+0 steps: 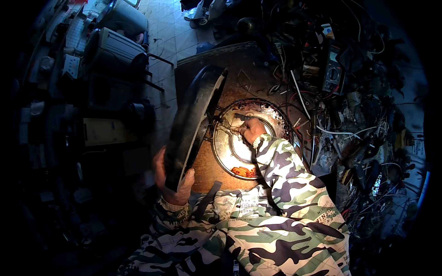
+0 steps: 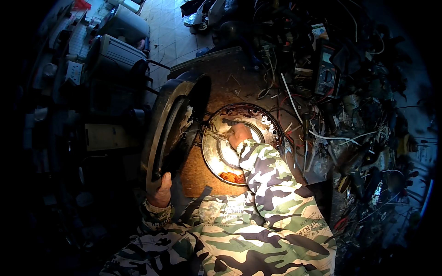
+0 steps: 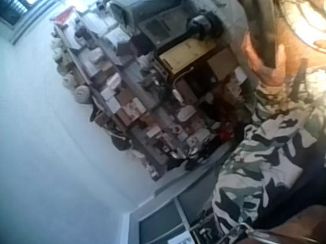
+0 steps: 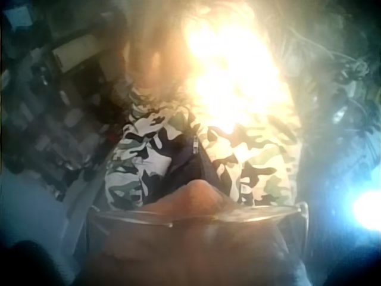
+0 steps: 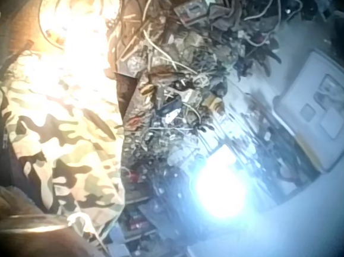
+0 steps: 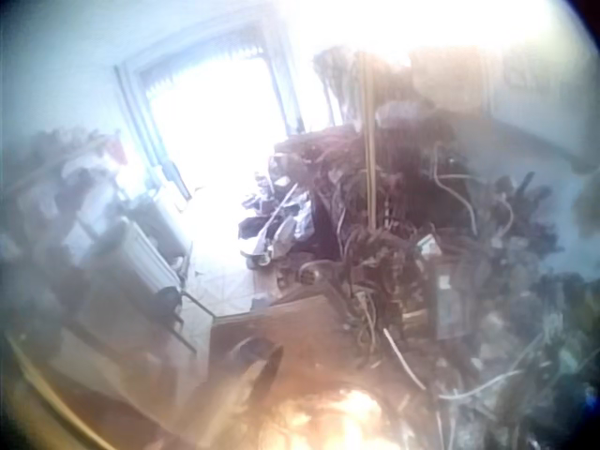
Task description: The person disassembles a circular electronic device on a cluttered workbench, using a screwdriver to remove screws and a pair of pliers to scrape residue from the inner rim. The person removes the outer cover and continues to clean the interior components.
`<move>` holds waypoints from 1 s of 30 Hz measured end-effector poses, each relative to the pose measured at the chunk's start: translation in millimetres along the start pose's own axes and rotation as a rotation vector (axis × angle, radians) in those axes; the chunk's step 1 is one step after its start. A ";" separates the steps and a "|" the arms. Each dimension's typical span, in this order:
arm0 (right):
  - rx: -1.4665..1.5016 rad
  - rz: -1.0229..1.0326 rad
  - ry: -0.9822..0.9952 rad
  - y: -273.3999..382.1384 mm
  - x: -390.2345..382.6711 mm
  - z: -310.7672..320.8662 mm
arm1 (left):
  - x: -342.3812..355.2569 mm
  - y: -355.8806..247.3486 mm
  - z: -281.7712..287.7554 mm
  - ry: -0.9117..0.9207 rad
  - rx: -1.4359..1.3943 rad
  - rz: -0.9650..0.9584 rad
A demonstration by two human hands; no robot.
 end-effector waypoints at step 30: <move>0.424 -0.072 -0.111 40.8 -39.8 -4.5 | 41.0 -2.1 32.1 0.035 -0.146 0.104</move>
Point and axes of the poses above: each hand's wrist, its own x-axis towards the middle knuckle, its own z-axis out of the back of the hand, y = z × x, the point moved 8 cm from there along x, towards the middle knuckle, and after that the axes turned 10 degrees about x, right-handed, at the moved point
